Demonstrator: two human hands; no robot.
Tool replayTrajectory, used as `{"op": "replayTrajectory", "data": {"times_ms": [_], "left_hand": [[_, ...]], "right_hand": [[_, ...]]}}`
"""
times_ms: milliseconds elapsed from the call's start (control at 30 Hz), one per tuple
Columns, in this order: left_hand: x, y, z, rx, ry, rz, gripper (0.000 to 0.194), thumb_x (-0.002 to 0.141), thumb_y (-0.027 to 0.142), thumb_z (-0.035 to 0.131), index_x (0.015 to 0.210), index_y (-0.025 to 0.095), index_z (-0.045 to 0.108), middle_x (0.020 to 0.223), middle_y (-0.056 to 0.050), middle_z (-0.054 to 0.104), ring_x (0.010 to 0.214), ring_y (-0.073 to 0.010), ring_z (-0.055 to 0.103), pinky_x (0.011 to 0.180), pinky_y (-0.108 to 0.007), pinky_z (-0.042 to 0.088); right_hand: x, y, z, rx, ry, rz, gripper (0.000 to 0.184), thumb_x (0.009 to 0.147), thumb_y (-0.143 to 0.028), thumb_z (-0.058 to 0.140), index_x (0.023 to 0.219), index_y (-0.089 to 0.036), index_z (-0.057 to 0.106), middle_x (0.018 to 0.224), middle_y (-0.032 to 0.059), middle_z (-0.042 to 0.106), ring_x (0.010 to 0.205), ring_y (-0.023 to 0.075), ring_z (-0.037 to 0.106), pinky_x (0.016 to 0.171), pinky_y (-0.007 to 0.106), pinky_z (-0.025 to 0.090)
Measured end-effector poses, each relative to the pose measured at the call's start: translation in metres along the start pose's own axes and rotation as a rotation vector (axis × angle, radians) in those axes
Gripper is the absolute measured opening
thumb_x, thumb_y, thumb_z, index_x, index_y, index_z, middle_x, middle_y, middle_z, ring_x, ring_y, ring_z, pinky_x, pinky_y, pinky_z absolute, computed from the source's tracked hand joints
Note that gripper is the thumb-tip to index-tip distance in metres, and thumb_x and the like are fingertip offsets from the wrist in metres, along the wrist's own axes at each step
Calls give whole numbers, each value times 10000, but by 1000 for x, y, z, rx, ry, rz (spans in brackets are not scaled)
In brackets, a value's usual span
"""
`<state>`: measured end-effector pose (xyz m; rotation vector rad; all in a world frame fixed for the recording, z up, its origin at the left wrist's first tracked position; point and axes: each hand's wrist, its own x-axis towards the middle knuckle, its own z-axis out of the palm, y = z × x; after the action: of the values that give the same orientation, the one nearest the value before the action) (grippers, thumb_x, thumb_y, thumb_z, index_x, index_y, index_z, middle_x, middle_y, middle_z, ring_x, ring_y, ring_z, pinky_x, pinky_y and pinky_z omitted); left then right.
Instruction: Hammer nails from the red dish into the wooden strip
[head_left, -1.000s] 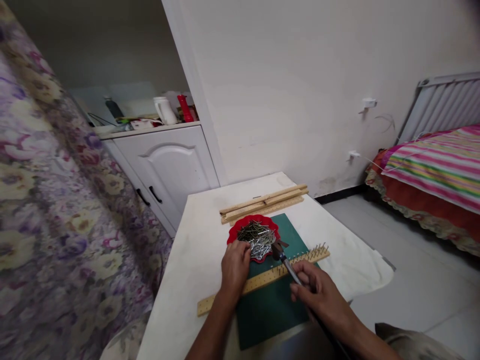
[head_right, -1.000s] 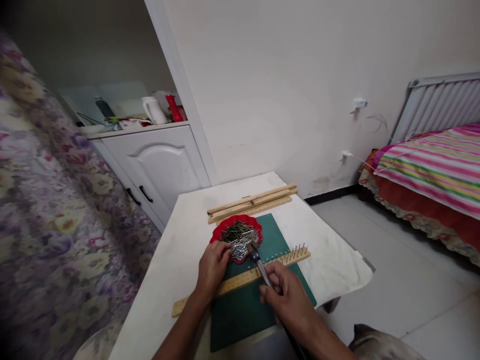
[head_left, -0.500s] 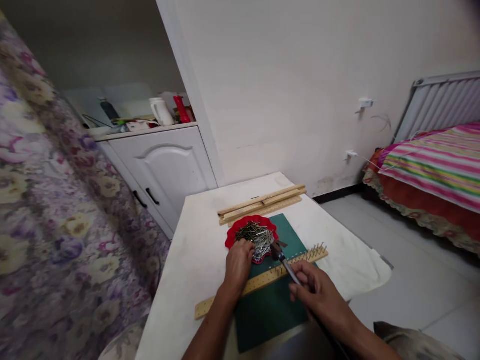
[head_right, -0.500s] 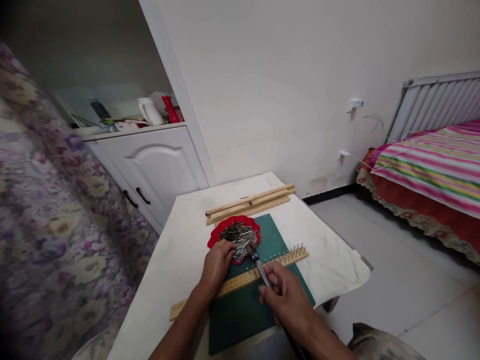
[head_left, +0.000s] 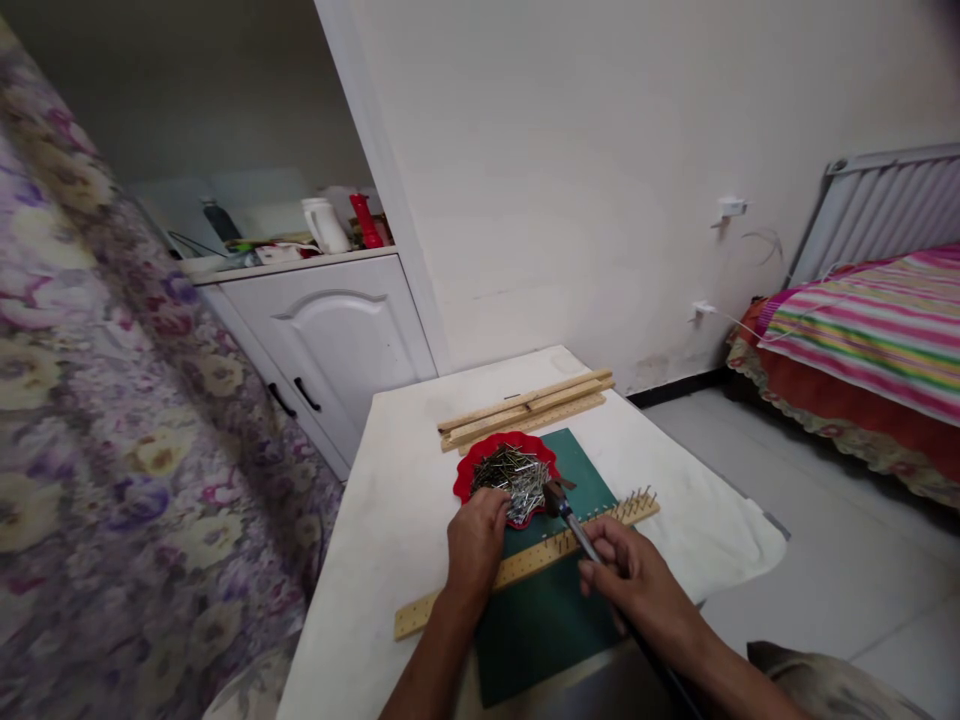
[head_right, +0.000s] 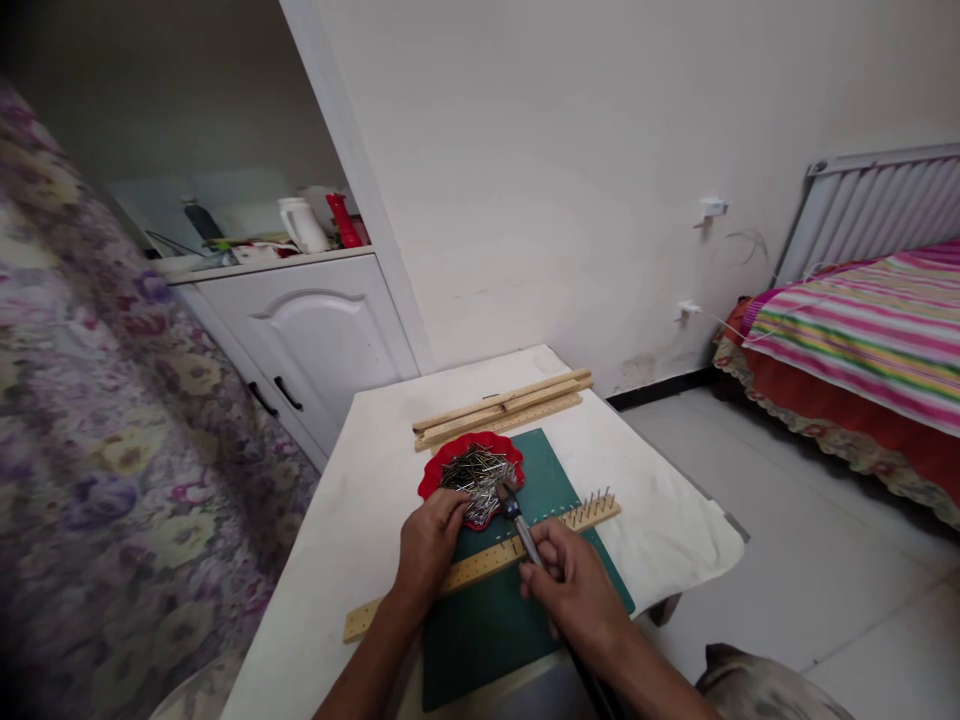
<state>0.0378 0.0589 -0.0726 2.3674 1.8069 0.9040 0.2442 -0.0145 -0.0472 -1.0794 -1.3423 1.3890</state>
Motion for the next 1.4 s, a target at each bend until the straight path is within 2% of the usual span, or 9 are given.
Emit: {"op": "replayTrajectory", "data": {"times_ms": [300,467,567,667,833,967,1200,1300,1400], "left_hand": [[-2,-1,0,-271,146,-64,243,850,241,466,1027,223,631,1015,-25,667,932,-167,608,854,-296,467],[-4,-2,-3,-498,186,-194,227,820,308,511,964,201,649,934,-36,678,826,-168,630,757,-278,499],[-6,1,-6,-725,175,-352,244,783,342,555,934,172,643,781,-32,682,692,-156,632,668,-267,511],[-8,14,-10,-978,143,-487,266,735,345,612,905,140,628,662,-19,667,629,-145,627,644,-263,511],[-18,44,-14,-1295,52,-555,253,688,314,672,859,135,618,663,-22,665,642,-134,632,643,-248,501],[-25,55,-12,-1360,-4,-536,215,684,282,679,832,135,622,653,-19,661,623,-122,621,648,-245,498],[-29,54,-6,-1402,-23,-533,205,690,288,674,834,155,614,644,-2,656,625,-124,618,678,-266,495],[-31,54,-8,-1321,-49,-513,198,696,305,658,822,156,622,641,-8,654,632,-144,622,680,-289,497],[-31,54,-13,-1075,-70,-361,132,723,286,632,779,168,652,687,-21,654,670,-157,617,667,-279,488]], "right_hand": [[6,5,2,-2,19,-4,173,787,-340,575,860,-203,500,598,-65,549,392,68,397,302,140,334],[11,6,4,42,24,-18,177,793,-334,571,860,-192,488,604,-69,556,362,49,374,302,138,331],[15,7,7,59,46,-20,178,783,-320,585,868,-193,493,608,-65,562,377,55,392,304,136,329],[18,7,11,86,65,-40,205,766,-332,607,876,-194,502,621,-55,565,415,67,430,313,133,330],[26,4,17,174,93,-72,269,721,-374,646,867,-197,505,629,-60,557,381,55,395,297,144,328],[30,1,17,227,110,-72,297,695,-379,674,856,-180,523,598,-55,560,384,62,418,297,150,333],[29,2,16,271,79,-37,304,664,-372,702,810,-174,523,580,-53,570,387,65,430,294,147,333],[28,3,15,275,52,-27,308,663,-391,696,799,-175,523,582,-49,582,369,62,427,294,156,334],[29,3,13,265,47,-28,307,660,-384,692,809,-178,521,570,-56,576,348,59,419,293,160,341]]}}
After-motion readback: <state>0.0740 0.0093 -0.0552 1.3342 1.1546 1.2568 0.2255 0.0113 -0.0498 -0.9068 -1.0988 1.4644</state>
